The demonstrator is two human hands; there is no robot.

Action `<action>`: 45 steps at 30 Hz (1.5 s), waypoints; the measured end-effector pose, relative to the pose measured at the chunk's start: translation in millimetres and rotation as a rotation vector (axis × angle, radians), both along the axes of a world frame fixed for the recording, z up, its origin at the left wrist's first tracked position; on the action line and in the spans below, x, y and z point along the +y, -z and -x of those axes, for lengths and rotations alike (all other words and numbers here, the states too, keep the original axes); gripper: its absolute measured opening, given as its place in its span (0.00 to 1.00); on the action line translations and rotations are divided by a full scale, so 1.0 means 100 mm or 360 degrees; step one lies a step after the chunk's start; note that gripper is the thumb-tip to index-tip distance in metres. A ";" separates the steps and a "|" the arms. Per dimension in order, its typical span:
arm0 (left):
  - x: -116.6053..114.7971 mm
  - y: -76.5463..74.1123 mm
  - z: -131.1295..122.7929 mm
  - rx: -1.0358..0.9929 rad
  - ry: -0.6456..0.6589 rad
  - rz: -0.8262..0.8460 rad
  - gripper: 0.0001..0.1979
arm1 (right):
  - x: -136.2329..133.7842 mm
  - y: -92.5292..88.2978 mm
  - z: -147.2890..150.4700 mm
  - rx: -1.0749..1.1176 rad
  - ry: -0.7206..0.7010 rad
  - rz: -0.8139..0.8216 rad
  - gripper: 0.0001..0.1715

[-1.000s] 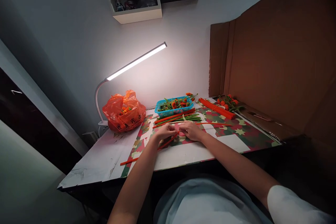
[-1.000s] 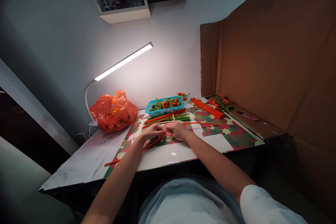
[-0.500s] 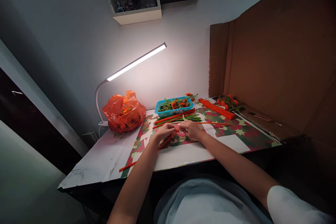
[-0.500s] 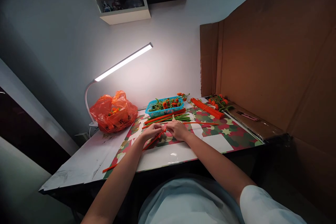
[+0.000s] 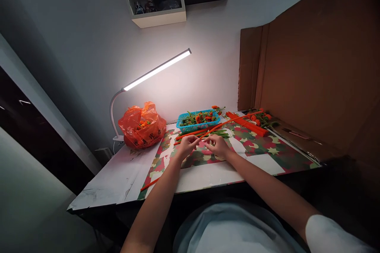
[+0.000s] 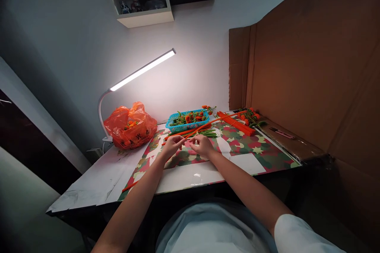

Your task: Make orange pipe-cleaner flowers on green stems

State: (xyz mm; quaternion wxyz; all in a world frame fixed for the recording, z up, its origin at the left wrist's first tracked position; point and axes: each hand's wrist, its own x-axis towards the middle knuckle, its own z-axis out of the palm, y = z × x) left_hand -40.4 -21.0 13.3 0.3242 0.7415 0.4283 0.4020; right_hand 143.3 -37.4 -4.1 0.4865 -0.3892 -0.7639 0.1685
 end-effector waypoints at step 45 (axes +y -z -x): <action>-0.06 -0.03 -0.03 -0.0236 0.0444 0.0551 0.19 | 0.07 0.01 0.02 0.0788 -0.0436 0.0876 0.10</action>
